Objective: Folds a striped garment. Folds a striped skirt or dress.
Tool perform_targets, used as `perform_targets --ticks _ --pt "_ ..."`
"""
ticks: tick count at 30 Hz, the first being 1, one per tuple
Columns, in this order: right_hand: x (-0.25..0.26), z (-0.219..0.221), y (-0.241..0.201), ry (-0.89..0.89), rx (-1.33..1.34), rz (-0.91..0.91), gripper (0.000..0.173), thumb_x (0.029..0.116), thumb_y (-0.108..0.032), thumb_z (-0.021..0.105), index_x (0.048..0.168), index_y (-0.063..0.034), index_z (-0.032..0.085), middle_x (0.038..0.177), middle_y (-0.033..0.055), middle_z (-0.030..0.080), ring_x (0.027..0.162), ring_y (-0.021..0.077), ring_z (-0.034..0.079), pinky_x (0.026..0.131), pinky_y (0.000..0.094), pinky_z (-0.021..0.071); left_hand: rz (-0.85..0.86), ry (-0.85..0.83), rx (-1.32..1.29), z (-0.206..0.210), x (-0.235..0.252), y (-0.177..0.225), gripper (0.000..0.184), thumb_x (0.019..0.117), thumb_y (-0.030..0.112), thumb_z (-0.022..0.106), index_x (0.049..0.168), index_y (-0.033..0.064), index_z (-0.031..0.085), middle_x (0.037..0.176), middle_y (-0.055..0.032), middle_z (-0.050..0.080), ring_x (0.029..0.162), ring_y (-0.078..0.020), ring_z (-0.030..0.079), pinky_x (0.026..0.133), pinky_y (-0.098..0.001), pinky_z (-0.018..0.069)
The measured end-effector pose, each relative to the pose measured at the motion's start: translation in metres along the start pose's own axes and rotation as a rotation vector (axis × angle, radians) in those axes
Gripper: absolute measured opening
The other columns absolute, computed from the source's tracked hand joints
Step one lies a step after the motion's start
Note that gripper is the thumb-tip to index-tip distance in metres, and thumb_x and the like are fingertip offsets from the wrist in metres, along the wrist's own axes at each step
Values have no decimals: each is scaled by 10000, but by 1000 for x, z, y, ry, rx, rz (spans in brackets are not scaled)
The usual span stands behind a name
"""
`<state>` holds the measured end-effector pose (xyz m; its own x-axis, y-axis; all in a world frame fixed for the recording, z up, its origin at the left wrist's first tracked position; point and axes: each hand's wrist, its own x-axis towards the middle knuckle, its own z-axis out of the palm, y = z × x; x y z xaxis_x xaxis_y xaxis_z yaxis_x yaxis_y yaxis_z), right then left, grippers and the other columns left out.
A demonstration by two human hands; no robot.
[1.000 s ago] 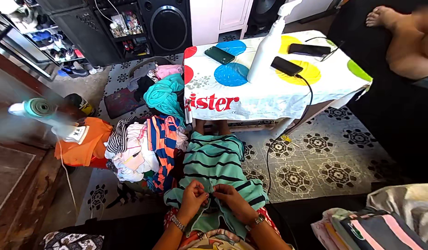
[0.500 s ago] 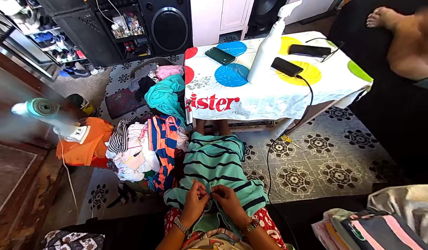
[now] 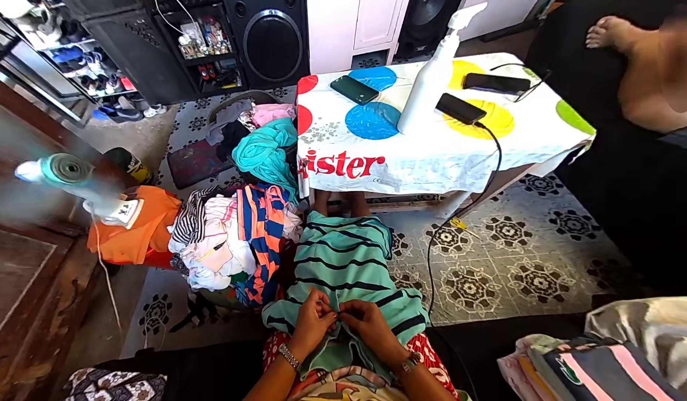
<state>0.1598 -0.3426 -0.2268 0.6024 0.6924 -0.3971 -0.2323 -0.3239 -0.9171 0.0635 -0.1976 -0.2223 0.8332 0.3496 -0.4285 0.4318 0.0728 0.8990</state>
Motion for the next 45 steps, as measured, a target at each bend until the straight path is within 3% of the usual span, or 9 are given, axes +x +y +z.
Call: perform_targets --ticks 3,9,15,22,28,32,40,42,45 --pt "0 -1 -2 -17 79 34 101 968 29 614 1035 35 690 832 26 702 675 52 660 663 221 580 -3 17 -33 0 -1 0 343 921 -49 658 1213 -64 479 895 -126 687 696 -159 697 670 -308 600" --pt "3 10 -2 91 -206 -41 199 813 -81 808 973 2 723 833 64 726 733 117 696 736 299 592 -6 40 -93 1 -2 -4 345 987 1 578 1308 -51 463 884 -126 695 681 -163 699 648 -318 602" --pt "-9 26 -5 193 -405 -226 188 845 -34 745 1008 44 693 886 145 718 794 219 709 779 366 589 -34 95 -142 5 -3 0 441 915 -2 700 1283 -40 461 880 -122 685 694 -150 675 646 -294 571" --pt "-10 23 0 224 -311 -271 165 848 -53 741 984 31 701 872 115 731 762 159 717 731 306 605 -16 117 -199 4 -3 0 344 910 -60 656 1204 -46 478 865 -108 688 701 -145 680 662 -291 574" --pt "-8 16 -17 115 -539 -218 194 901 -47 682 1063 59 698 925 166 738 861 269 734 836 425 593 86 135 -31 7 -2 -7 286 893 -49 658 1147 -83 530 939 -152 679 775 -183 692 723 -344 591" --pt "-10 28 -9 168 -697 -413 178 878 4 664 1033 87 689 907 219 718 814 358 732 768 490 601 30 143 -47 7 -2 -6 341 898 -35 688 1185 -84 511 952 -161 683 780 -186 701 724 -342 599" --pt "-9 31 11 266 -704 -701 165 824 -42 681 965 43 683 846 170 693 736 297 716 691 400 609 -122 154 -240 3 -3 0 358 903 -81 665 1210 -83 482 934 -164 691 760 -187 708 713 -337 606" --pt "-9 30 8 260 -602 -629 172 833 -30 667 983 54 679 839 156 695 725 259 709 690 379 606 -110 151 -301 2 -3 0 329 899 -100 646 1186 -76 486 915 -154 691 746 -187 707 701 -336 609" --pt "-4 23 -2 177 -205 -270 200 868 -17 645 1049 68 646 832 104 680 714 151 669 685 312 575 -47 118 -353 -1 -4 0 292 882 -122 622 1125 -36 484 863 -109 699 709 -166 705 675 -317 606"
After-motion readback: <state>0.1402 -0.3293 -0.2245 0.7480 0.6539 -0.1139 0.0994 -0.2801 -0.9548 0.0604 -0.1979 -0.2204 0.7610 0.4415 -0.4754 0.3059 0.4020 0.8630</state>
